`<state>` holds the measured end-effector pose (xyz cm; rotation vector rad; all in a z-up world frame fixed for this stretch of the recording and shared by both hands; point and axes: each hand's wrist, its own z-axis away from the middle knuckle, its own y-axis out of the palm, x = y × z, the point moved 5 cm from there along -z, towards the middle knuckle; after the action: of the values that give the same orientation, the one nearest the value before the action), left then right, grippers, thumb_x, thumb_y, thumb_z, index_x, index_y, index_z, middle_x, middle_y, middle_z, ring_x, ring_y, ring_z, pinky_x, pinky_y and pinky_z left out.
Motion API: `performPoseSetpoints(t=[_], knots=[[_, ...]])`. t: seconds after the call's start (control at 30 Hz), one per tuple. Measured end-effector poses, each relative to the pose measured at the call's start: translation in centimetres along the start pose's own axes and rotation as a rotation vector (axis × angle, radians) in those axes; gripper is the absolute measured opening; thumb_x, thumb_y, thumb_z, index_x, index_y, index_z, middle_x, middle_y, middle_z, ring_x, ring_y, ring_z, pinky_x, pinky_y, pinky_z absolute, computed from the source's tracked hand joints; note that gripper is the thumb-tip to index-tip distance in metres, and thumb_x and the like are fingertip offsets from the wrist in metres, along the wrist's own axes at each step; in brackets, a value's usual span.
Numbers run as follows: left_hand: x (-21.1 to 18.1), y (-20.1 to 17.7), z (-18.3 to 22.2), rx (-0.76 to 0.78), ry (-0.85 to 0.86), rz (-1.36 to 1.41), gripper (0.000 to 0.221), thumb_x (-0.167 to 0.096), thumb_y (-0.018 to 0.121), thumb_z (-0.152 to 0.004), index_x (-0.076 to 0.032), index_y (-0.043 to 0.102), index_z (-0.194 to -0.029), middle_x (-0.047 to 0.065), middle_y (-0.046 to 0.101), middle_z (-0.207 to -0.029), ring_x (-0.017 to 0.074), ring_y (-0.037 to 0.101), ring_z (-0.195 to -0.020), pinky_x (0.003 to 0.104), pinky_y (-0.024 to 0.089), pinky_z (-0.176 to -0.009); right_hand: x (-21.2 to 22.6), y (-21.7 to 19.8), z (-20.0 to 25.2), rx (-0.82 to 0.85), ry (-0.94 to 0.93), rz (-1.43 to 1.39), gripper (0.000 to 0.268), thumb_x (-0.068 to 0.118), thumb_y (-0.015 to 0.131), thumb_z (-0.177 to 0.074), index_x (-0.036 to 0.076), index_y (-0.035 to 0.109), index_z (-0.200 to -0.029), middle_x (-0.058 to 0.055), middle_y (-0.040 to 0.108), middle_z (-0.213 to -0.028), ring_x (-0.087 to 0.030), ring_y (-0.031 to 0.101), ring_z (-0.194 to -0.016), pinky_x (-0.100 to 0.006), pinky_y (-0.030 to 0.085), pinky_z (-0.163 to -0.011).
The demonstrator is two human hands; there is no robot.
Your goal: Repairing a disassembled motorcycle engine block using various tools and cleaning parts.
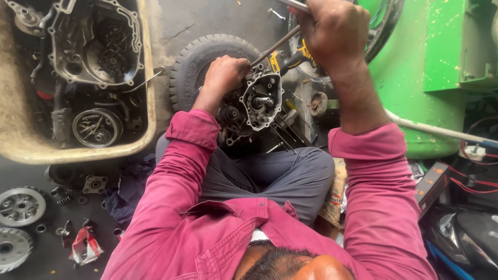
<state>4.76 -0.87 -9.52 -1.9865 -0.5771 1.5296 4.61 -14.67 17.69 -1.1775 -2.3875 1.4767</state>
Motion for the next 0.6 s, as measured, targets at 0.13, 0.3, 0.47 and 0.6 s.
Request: performPoseSetpoints(t=[0.13, 0.3, 0.47, 0.6], knots=[[-0.1, -0.5, 0.2, -0.043, 0.010, 0.028, 0.017, -0.038, 0.073, -0.092, -0.027, 0.080, -0.103, 0.011, 0.075, -0.082, 0.0375, 0.071, -0.074, 0.050, 0.055, -0.067, -0.3, 0.4, -0.3, 0.079, -0.104, -0.114, 0.038, 0.035, 0.072, -0.111, 0.009, 0.066, -0.084, -0.006, 0.066, -0.076, -0.026, 0.067, -0.066, -0.042, 0.049, -0.057], [-0.2, 0.0, 0.3, -0.110, 0.003, 0.000, 0.016, -0.038, 0.075, -0.091, -0.026, 0.080, -0.101, 0.010, 0.076, -0.080, 0.0352, 0.071, -0.069, 0.048, 0.055, -0.062, -0.5, 1.3, 0.6, -0.068, -0.229, -0.052, 0.029, 0.039, 0.065, -0.112, 0.012, 0.066, -0.123, -0.006, 0.070, -0.113, -0.028, 0.067, -0.102, -0.049, 0.054, -0.081], [-0.5, -0.2, 0.3, -0.170, -0.029, -0.124, 0.016, -0.039, 0.076, -0.089, -0.024, 0.079, -0.095, 0.010, 0.075, -0.078, 0.0347, 0.072, -0.069, 0.048, 0.054, -0.059, -0.5, 2.4, 0.6, 0.006, -0.199, -0.457, 0.086, 0.081, 0.040, -0.098, 0.014, 0.046, -0.152, -0.019, 0.045, -0.162, -0.043, 0.041, -0.154, -0.054, 0.044, -0.126], [-0.3, 0.1, -0.1, -0.119, -0.074, -0.114, 0.018, -0.041, 0.071, -0.091, -0.026, 0.079, -0.098, 0.010, 0.075, -0.080, 0.0351, 0.072, -0.070, 0.049, 0.053, -0.059, -0.8, 3.0, 0.8, 0.064, -0.173, -0.437, 0.093, 0.085, 0.036, -0.090, 0.014, 0.046, -0.150, -0.013, 0.042, -0.165, -0.033, 0.029, -0.162, -0.058, 0.033, -0.135]])
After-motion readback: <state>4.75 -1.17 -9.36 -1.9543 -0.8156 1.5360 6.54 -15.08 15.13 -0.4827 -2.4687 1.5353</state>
